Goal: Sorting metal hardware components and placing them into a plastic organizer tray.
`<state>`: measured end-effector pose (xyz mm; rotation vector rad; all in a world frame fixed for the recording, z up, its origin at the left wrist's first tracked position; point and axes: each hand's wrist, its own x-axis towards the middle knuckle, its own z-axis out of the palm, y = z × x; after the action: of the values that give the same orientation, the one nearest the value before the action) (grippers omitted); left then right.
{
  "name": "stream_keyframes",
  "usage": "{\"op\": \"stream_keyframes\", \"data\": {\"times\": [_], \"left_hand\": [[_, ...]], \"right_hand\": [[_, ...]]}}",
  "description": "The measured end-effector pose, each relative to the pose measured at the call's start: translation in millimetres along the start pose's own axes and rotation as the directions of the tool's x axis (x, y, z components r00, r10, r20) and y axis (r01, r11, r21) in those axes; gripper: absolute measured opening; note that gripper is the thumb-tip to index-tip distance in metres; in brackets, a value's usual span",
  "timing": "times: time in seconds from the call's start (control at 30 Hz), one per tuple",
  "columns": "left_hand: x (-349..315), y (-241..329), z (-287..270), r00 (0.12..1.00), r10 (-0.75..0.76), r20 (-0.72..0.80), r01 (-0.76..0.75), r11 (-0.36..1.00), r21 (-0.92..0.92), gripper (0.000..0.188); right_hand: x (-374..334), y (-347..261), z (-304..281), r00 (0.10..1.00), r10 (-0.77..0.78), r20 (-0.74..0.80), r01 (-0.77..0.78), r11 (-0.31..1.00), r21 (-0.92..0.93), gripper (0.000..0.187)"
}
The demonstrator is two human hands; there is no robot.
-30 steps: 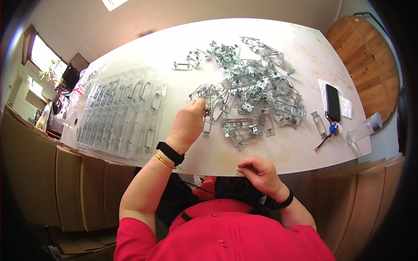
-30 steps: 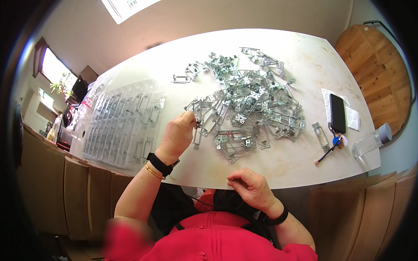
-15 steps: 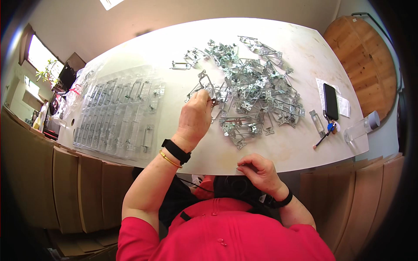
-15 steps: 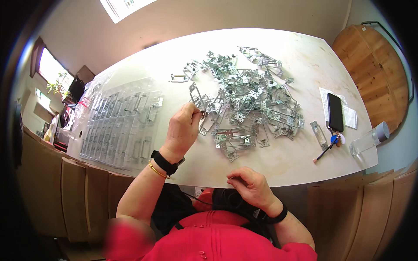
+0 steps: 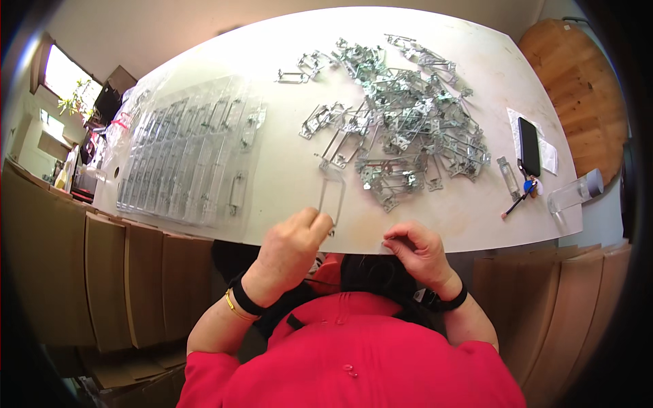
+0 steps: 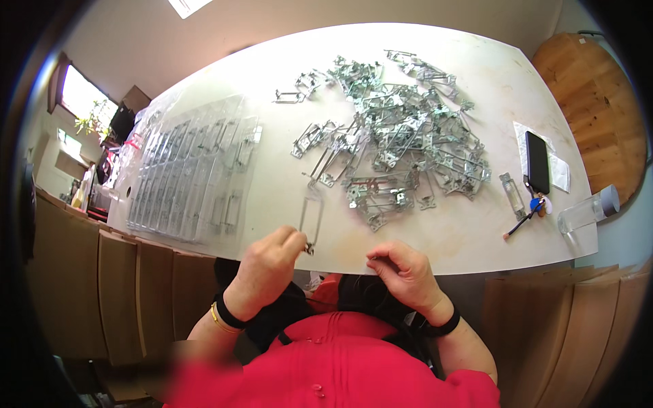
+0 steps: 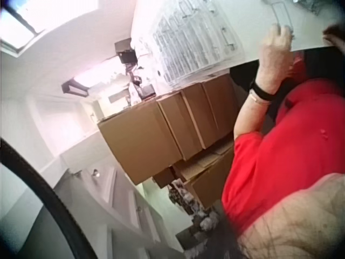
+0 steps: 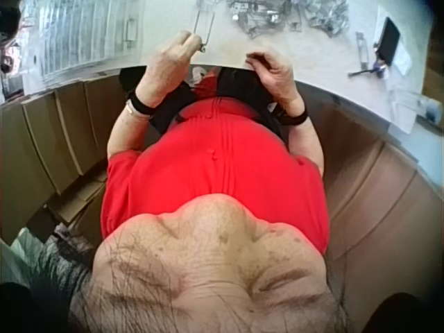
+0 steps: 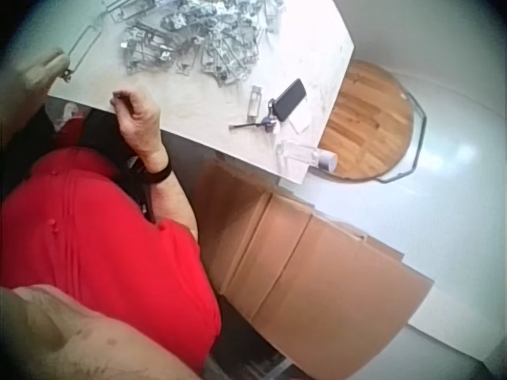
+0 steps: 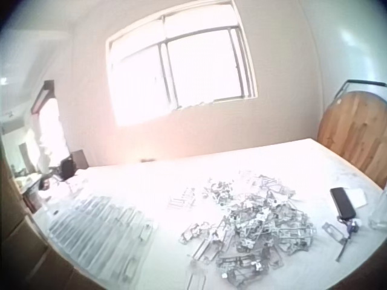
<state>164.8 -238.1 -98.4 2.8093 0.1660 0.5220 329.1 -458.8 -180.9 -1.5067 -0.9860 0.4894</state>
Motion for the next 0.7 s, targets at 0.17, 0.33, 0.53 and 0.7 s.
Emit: {"op": "stream_keyframes", "data": {"times": [0.17,0.33,0.53,0.7], "left_hand": [[-30.1,-10.9,16.3,0.973,-0.101,0.205,0.093,0.994,0.051,0.028],[-43.9,-14.2,34.6,0.997,-0.070,-0.024,0.070,0.997,0.017,0.040],[-57.7,-11.3,36.8,0.999,-0.037,-0.022,0.037,0.999,-0.002,0.044],[-65.7,-18.8,44.6,0.998,0.024,-0.059,-0.023,1.000,0.012,0.032]], "right_hand": [[-0.1,-0.4,1.8,0.996,0.081,-0.028,-0.080,0.996,0.028,0.017],[0.5,-2.4,7.2,0.992,0.118,-0.040,-0.117,0.993,0.029,0.016],[3.4,-2.0,14.5,0.985,0.152,-0.085,-0.150,0.988,0.034,0.014],[6.7,-1.6,19.6,0.985,0.139,-0.106,-0.143,0.989,-0.025,0.012]]}}
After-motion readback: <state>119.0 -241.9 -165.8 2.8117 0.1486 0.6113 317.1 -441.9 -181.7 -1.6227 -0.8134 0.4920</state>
